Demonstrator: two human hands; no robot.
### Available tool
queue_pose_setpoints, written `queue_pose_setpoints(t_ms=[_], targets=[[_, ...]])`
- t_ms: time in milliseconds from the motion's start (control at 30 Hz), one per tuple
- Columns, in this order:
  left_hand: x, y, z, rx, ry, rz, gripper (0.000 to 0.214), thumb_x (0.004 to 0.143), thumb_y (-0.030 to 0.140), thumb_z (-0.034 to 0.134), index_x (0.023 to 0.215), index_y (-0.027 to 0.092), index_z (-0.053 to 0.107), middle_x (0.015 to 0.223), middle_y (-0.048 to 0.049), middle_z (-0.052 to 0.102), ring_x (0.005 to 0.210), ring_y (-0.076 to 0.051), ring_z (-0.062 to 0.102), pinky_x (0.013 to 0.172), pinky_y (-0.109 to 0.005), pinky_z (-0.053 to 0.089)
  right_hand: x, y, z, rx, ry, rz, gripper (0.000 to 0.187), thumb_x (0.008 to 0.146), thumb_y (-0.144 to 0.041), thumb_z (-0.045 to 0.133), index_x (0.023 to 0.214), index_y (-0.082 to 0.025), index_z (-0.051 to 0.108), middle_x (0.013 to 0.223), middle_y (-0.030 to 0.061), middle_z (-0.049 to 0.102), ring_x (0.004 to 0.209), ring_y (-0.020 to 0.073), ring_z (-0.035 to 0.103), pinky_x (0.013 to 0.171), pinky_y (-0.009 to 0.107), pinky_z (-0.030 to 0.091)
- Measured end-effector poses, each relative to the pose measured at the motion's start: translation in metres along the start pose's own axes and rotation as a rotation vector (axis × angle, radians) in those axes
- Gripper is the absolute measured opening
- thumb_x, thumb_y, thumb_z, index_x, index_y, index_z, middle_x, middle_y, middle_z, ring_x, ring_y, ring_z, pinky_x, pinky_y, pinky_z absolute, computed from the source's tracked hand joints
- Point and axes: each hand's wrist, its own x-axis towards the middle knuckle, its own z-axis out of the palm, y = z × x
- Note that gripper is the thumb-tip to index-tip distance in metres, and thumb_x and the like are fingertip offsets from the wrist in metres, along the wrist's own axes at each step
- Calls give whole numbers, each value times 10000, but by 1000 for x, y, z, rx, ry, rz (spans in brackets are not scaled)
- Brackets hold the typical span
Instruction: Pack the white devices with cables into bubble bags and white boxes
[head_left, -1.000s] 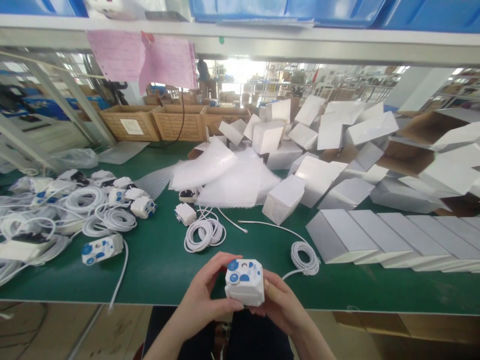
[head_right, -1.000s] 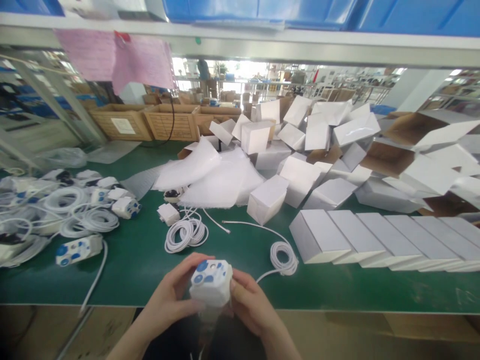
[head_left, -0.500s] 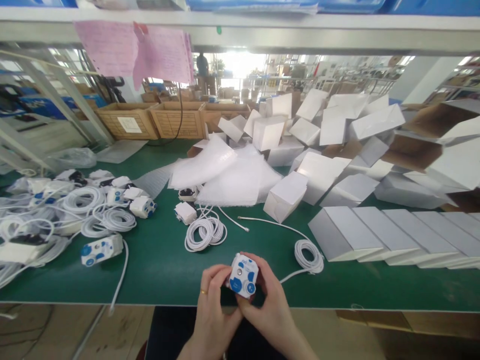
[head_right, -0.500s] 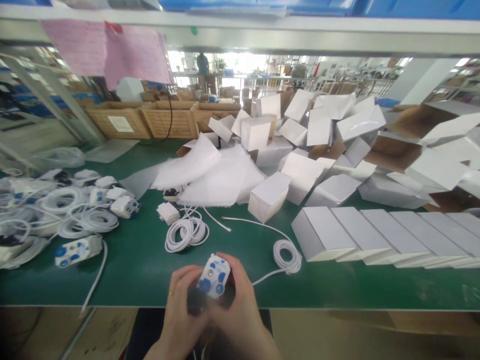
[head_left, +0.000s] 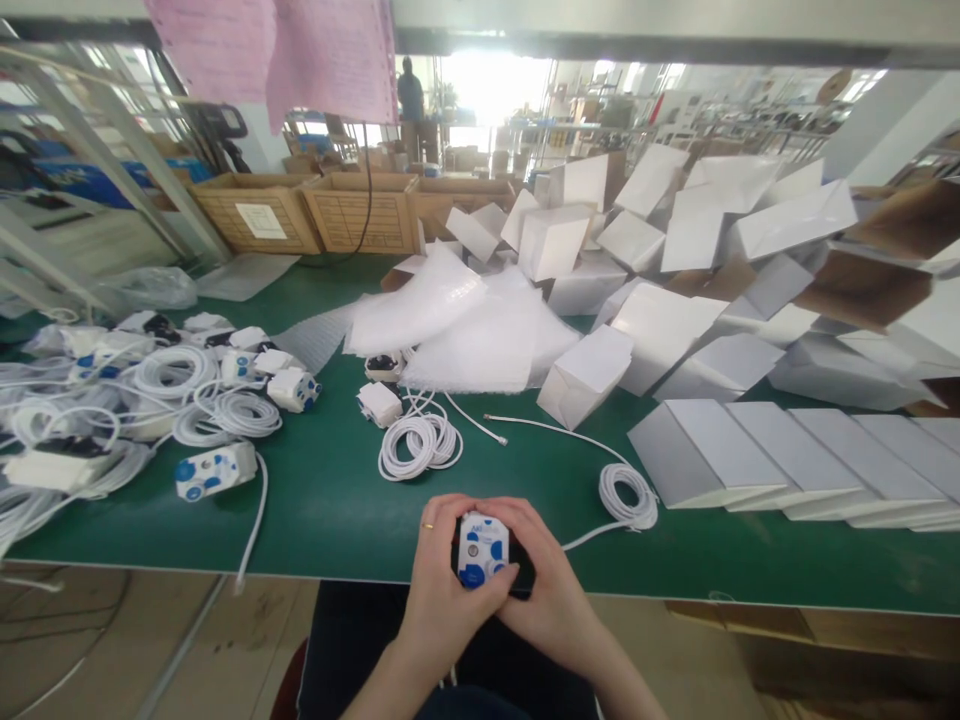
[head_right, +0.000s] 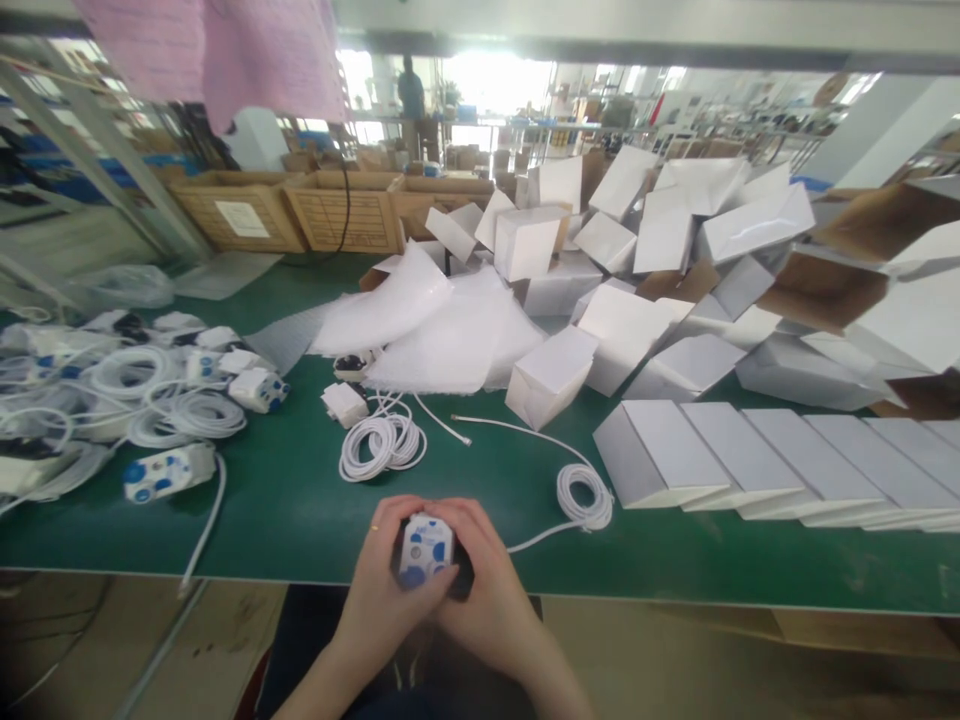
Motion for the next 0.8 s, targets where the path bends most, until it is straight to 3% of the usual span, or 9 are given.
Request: queue_pose_setpoints(t_ms=[233,433,533,667,800], targets=[[-3,-3,5,39,27,-3,412,709,233,753,1097,206,617,1107,-73,575,1044,-289,553,902,-420,477,-4,5,1,33,16,82,703,670,-26,565,1331,-262,530,1284,62,585,1182,227,585,1008,337,490],[-1,-2,2,13,21,-12,396,705,257,770,1073,201,634,1083,-69,590,1027,-284,563,895,-408,478,-1,2,-1,69,-1,105,664,667,-28,575,1294,-247,568,1280,71,592,1180,237,592,976,339,504],[2,0,-3,-60,-17,-30,329,780,308,732,1081,195,665,1077,-80,618,1011,-275,595,868,-383,507,-2,3,-1,111,-3,136,641,690,-42,613,1300,-235,580,1294,88,596,1180,245,600,964,344,514],[7,1,-16,-230,-91,-135,279,921,382,604,1089,192,721,1072,-86,669,976,-246,652,785,-310,554,-6,10,0,289,20,252,704,734,-126,749,1388,-225,508,1326,124,612,1129,249,640,898,340,551],[9,-4,-21,-291,-55,-278,397,956,479,562,1109,170,760,1091,-96,706,1007,-254,666,818,-302,570,-4,14,1,387,70,298,683,717,-214,846,1339,-211,562,1262,131,668,1079,262,664,853,350,568]])
